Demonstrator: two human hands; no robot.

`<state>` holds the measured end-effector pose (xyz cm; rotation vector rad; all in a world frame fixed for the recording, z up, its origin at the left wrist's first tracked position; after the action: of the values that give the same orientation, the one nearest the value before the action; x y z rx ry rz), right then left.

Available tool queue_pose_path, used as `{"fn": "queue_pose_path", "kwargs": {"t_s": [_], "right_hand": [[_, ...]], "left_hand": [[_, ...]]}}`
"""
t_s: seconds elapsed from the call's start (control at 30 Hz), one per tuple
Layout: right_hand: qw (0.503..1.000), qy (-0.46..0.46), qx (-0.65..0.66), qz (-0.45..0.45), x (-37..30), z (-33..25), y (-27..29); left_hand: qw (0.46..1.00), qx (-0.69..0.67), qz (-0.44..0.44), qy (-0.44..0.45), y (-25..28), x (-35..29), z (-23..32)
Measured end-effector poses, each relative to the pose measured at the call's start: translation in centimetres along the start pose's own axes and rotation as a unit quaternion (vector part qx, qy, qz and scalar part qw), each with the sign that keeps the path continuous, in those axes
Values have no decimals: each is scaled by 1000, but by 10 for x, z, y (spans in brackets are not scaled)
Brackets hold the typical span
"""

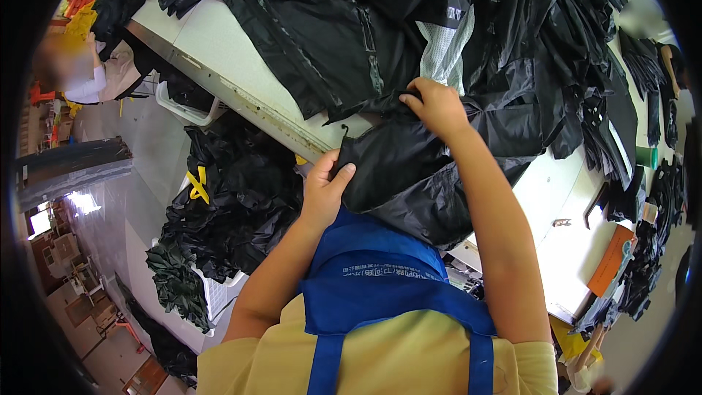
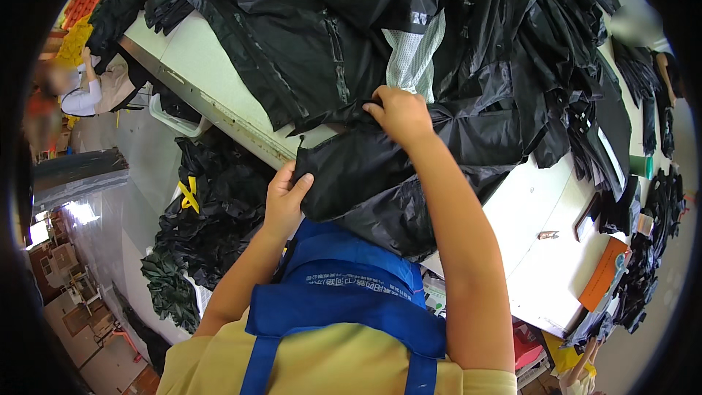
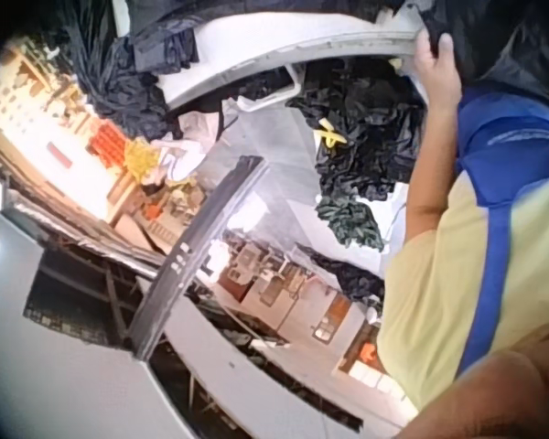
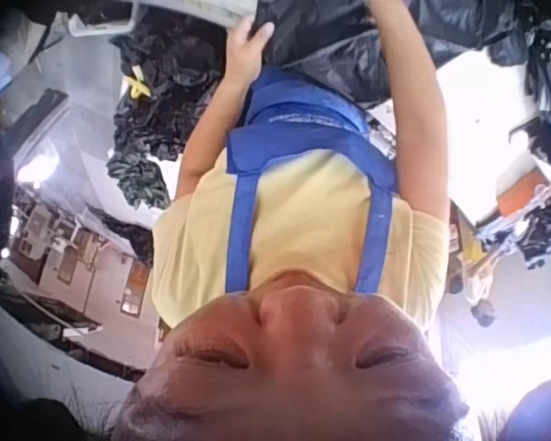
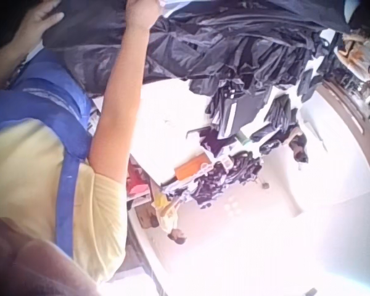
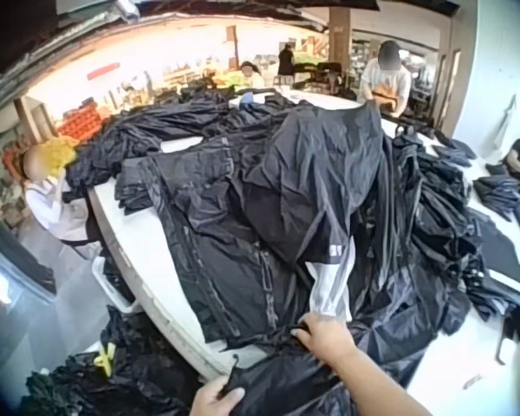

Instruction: The person folds a black jacket on a table, aligns the sleeves, and smooths the fabric. They then fold the jacket into a compact rectangle and place it on a stack of similar folded items.

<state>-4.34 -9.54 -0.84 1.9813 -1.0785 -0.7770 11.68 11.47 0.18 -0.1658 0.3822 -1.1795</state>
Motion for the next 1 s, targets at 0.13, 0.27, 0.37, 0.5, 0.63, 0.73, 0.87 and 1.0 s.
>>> {"fn": "queue_pose_path", "kwargs": {"t_s": [0.13,0.27,0.37,0.5,0.63,0.73,0.87,1.0], "right_hand": [[953,108,18,283,-76,-30,14],[994,24,53,94,-190,2,-27],[998,36,-58,1,-212,-8,-41],[998,15,-40,-44,-217,1,-58],[976,-30,120,180,-215,31,1],[877,-307,55,365,-218,117,11],[697,-357,570,250,-177,145,33],[795,-242,521,196,-177,91,59]], "left_hand": [[1000,-21,-2,6,-5,2,3],[995,-84,-41,44,-35,10,26],[982,21,-179,63,-73,19,0],[901,334,-277,-22,-138,63,-66],[807,458,-328,-178,-136,66,-91],[655,611,-350,-273,-127,38,-75],[656,628,-335,-250,-124,41,-73],[668,611,-381,-186,-117,48,-68]]}}
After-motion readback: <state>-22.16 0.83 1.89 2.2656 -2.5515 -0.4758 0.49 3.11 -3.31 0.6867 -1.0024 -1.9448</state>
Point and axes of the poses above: each hand's wrist, its own x-axis towards the middle knuckle, its own y-axis out of the back of the hand, z = x × y, the point moved 2 cm from there along x, towards the middle knuckle, and after that the axes turned 8 degrees about -y, right-handed, at the moved point
